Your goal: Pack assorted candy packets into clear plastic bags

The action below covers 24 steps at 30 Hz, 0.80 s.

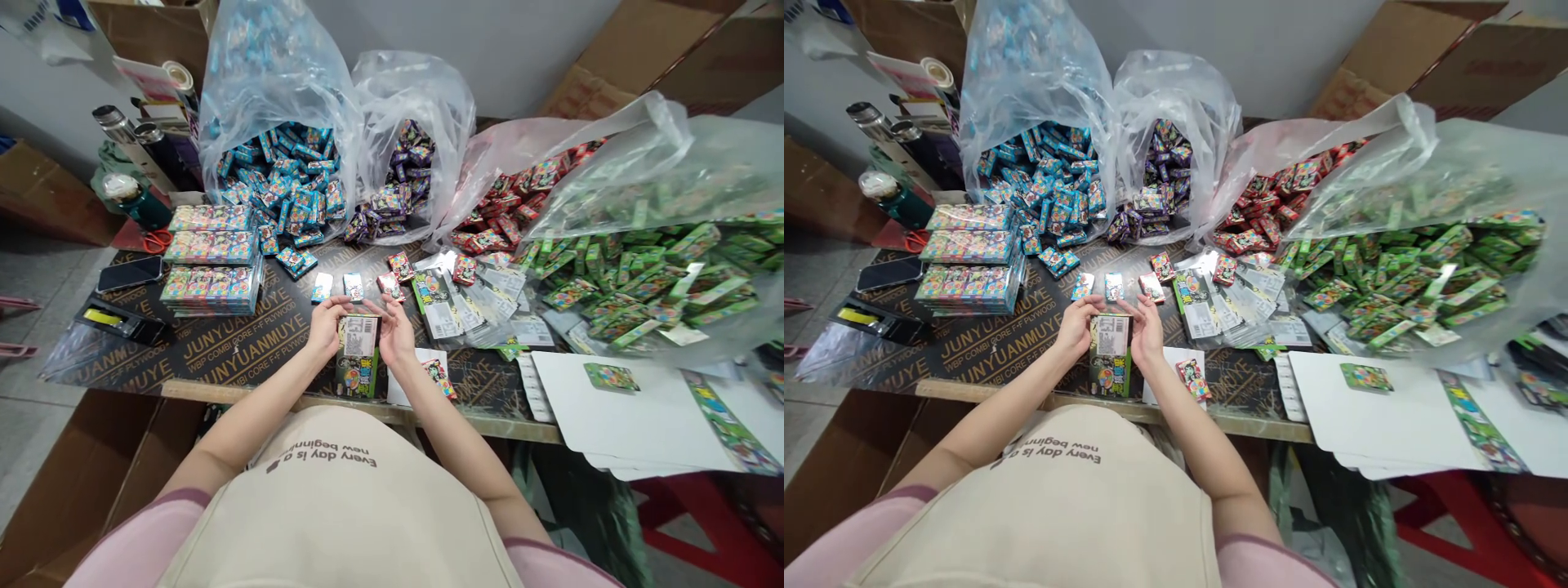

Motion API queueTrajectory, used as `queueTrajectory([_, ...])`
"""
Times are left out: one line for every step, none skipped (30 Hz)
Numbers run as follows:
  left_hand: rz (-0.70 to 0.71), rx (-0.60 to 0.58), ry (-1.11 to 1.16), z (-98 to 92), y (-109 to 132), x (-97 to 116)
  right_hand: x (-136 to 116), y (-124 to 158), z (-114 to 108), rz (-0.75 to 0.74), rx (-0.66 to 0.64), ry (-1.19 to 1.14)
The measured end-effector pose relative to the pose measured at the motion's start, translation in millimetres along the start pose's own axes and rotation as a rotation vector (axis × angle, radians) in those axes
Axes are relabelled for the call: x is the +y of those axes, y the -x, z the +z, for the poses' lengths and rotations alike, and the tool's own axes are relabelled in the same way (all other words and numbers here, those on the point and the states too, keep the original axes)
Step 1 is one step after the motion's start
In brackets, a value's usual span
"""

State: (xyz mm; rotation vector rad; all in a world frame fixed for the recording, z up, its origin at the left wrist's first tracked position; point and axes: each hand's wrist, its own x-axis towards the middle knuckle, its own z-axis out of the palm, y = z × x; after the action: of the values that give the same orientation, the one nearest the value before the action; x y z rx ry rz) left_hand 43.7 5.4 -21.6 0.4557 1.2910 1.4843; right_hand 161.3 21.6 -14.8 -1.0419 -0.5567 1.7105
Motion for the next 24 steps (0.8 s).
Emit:
queueTrajectory([0.002,0.025,0.032,1.6,0.4,-0.4,1.0,-0.3,-1.0,0.001,-0.002,-0.001])
queueTrajectory([0.001,0.046,0.072,3.1,1.5,-0.9,2.2,-0.7,-2.0,-0.008,0.001,0.006])
queueTrajectory([0.015,0.063,0.103,4.4,3.1,-1.4,3.4,-1.1,-2.9,-0.028,0.006,0.017])
queueTrajectory([0.042,0.072,0.124,5.4,5.1,-1.6,4.7,-1.4,-3.9,-0.052,0.009,0.027])
queueTrajectory([0.07,0.078,0.135,5.9,7.2,-1.5,5.9,-1.4,-4.8,-0.074,0.014,0.033])
queueTrajectory([0.092,0.076,0.131,5.7,9.2,-1.0,6.8,-1.0,-5.9,-0.096,0.023,0.038])
queueTrajectory([0.107,0.067,0.107,4.8,10.8,-0.1,7.6,-0.3,-7.1,-0.122,0.033,0.054])
queueTrajectory([0.114,0.047,0.064,3.4,11.8,1.2,7.9,0.6,-8.5,-0.153,0.038,0.086])
queueTrajectory([0.117,0.019,0.011,1.4,12.0,2.9,7.9,1.5,-10.0,-0.189,0.039,0.133])
queueTrajectory([0.116,-0.016,-0.043,-0.8,11.5,4.8,7.5,2.4,-11.5,-0.227,0.039,0.189])
queueTrajectory([0.109,-0.051,-0.087,-3.0,10.2,6.9,6.6,2.9,-13.1,-0.257,0.034,0.243])
queueTrajectory([0.096,-0.083,-0.117,-5.2,8.4,8.9,5.3,3.1,-14.5,-0.271,0.025,0.287])
queueTrajectory([0.072,-0.113,-0.137,-7.0,6.1,10.8,3.7,2.9,-15.8,-0.268,0.018,0.311])
queueTrajectory([0.047,-0.139,-0.154,-8.5,3.6,12.7,1.8,2.3,-17.0,-0.252,0.014,0.321])
queueTrajectory([0.027,-0.162,-0.173,-9.6,1.2,14.5,-0.3,1.5,-17.9,-0.233,0.007,0.327])
queueTrajectory([0.018,-0.185,-0.198,-10.3,-1.0,16.3,-2.5,0.6,-18.8,-0.217,-0.005,0.335])
queueTrajectory([0.024,-0.207,-0.23,-10.9,-2.8,18.1,-4.7,-0.4,-19.7,-0.209,-0.02,0.347])
queueTrajectory([0.046,-0.229,-0.272,-11.4,-4.0,20.1,-6.9,-1.1,-20.6,-0.208,-0.037,0.359])
queueTrajectory([0.08,-0.253,-0.322,-11.9,-4.5,22.3,-8.8,-1.4,-21.6,-0.212,-0.057,0.371])
queueTrajectory([0.122,-0.279,-0.379,-12.5,-4.3,24.6,-10.4,-1.3,-22.9,-0.221,-0.078,0.384])
queueTrajectory([0.174,-0.306,-0.439,-13.3,-3.3,26.9,-11.7,-0.5,-24.2,-0.233,-0.097,0.401])
queueTrajectory([0.239,-0.333,-0.5,-14.3,-1.8,29.2,-12.5,1.1,-25.7,-0.248,-0.116,0.424])
queueTrajectory([0.316,-0.363,-0.559,-15.5,0.2,31.2,-12.8,3.5,-27.2,-0.267,-0.132,0.451])
queueTrajectory([0.398,-0.395,-0.614,-16.7,2.2,32.8,-12.7,6.6,-28.6,-0.29,-0.144,0.48])
